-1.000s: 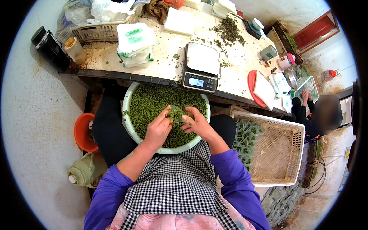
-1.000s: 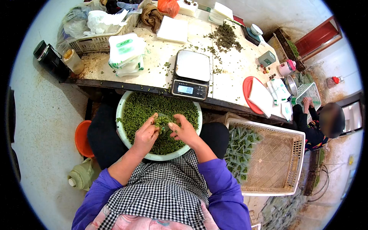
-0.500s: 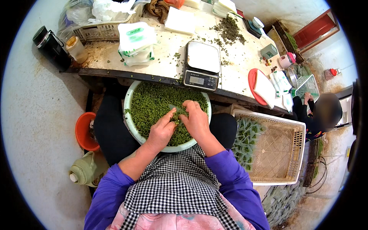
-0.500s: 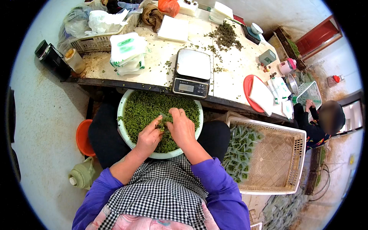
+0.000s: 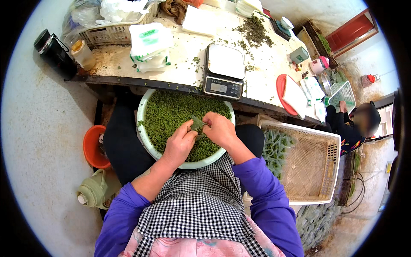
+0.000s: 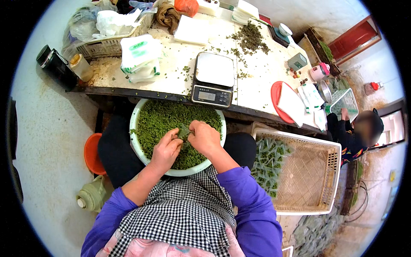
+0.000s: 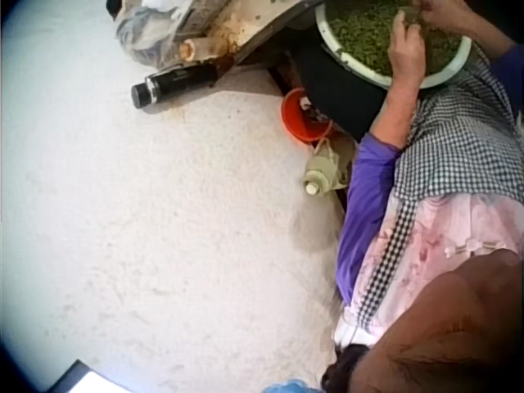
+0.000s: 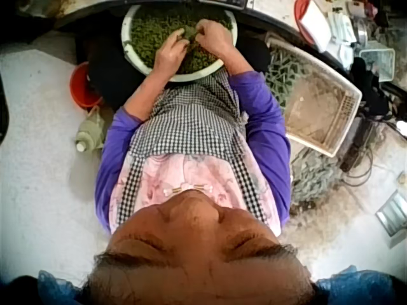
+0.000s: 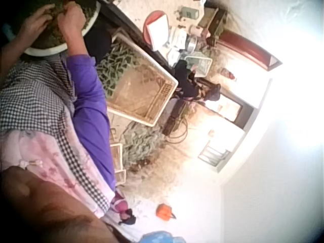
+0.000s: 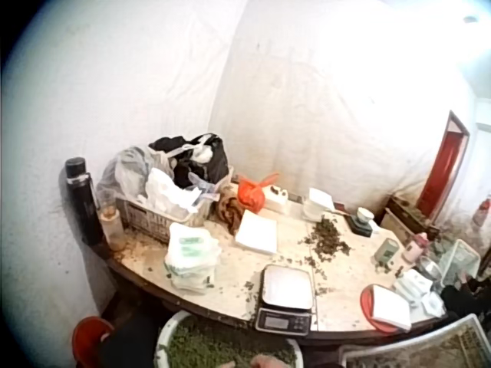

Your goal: The person scoops green tea leaves from a large bowl into small mesh bags, weighs each bag on a digital scale, and places the filled bags into a basket. The process is repeated continuously.

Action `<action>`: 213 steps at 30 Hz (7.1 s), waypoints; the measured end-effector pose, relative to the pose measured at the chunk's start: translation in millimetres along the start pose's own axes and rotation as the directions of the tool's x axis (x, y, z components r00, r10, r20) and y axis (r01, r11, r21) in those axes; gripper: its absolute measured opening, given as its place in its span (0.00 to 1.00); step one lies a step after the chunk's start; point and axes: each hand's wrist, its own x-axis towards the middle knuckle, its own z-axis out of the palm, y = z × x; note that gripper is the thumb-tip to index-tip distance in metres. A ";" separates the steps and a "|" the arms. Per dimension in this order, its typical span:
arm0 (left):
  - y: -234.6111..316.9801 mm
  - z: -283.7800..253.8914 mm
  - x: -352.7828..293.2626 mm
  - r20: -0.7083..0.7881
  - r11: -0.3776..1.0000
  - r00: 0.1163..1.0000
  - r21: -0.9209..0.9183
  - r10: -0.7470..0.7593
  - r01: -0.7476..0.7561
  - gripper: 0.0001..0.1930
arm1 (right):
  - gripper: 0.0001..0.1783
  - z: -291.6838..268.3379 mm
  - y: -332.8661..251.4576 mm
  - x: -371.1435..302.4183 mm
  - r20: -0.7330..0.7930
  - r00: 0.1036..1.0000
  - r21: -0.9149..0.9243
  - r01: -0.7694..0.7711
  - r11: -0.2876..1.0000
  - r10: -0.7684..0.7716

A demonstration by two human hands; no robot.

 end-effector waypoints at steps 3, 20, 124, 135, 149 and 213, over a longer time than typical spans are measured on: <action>-1.5 3.0 -3.2 0.050 0.996 0.998 0.078 0.044 -0.047 0.10 | 0.08 -1.7 0.7 -6.1 -0.020 1.000 -0.038 0.010 0.999 -0.010; 6.7 4.1 7.4 0.047 0.989 0.991 0.086 -0.125 0.120 0.06 | 0.08 -7.6 7.3 -1.0 0.148 0.989 -0.228 0.026 0.973 0.008; -23.3 71.3 38.5 0.399 0.932 0.862 0.306 -0.313 0.196 0.13 | 0.18 -34.5 100.1 54.3 -0.292 0.915 0.898 0.163 0.408 0.277; 1.0 34.8 87.5 -0.039 0.960 0.989 0.238 -0.144 0.149 0.12 | 0.13 -8.5 144.1 26.0 -0.357 0.872 0.895 0.217 0.389 0.335; 10.1 52.6 156.1 0.159 0.915 0.987 0.397 0.002 -0.065 0.12 | 0.09 19.0 155.3 28.2 -0.564 0.813 0.606 0.288 0.742 0.144; -8.2 20.2 94.3 0.259 0.279 0.781 -0.832 -0.568 0.479 0.05 | 0.16 -50.1 46.3 113.7 -0.731 0.646 -0.266 0.027 0.964 -0.220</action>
